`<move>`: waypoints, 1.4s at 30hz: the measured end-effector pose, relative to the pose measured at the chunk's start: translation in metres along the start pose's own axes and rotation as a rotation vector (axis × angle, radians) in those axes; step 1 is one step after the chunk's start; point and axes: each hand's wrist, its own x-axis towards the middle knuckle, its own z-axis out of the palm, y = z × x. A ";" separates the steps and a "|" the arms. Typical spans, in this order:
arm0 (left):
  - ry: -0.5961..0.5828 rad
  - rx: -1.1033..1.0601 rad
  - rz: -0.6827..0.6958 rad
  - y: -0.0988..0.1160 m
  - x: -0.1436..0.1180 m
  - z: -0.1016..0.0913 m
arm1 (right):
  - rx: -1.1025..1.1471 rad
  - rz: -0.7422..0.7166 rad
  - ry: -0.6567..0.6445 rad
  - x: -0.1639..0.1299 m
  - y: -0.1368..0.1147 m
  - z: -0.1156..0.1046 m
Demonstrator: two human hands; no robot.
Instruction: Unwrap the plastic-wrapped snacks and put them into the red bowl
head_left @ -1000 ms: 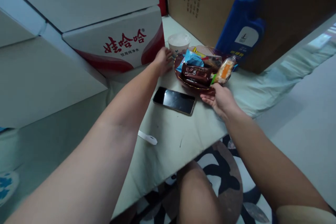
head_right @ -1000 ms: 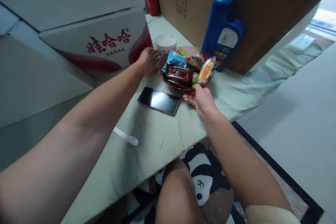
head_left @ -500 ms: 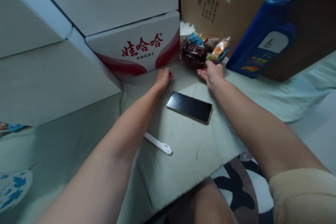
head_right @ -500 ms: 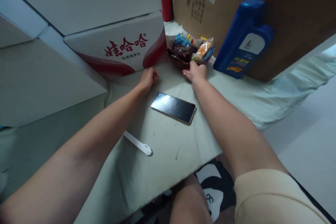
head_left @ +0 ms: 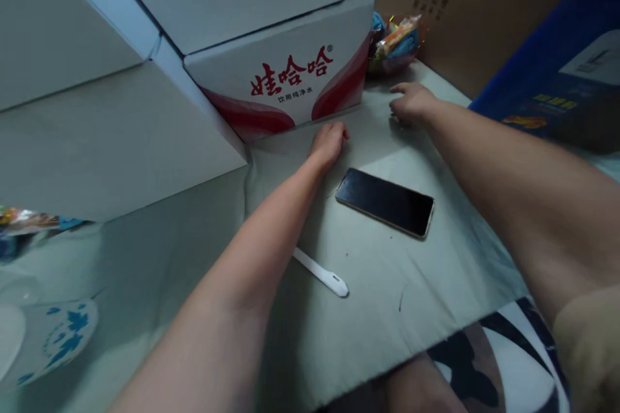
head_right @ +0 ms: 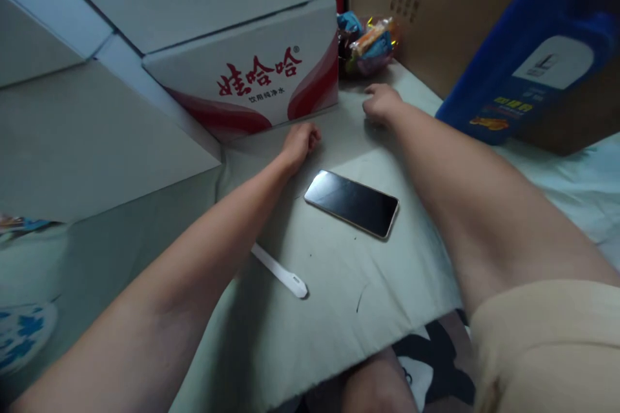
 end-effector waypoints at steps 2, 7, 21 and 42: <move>-0.007 -0.123 -0.046 0.008 -0.018 -0.004 | -0.150 -0.149 -0.032 -0.036 0.003 -0.006; 0.128 -0.542 -0.126 0.023 -0.128 -0.046 | -0.271 -0.369 -0.180 -0.151 0.009 -0.015; 1.211 -0.935 0.084 -0.016 -0.395 -0.275 | -0.249 -0.778 -0.700 -0.380 -0.121 0.126; 1.470 -0.209 0.409 -0.061 -0.387 -0.294 | -0.567 -1.395 -0.856 -0.460 -0.288 0.376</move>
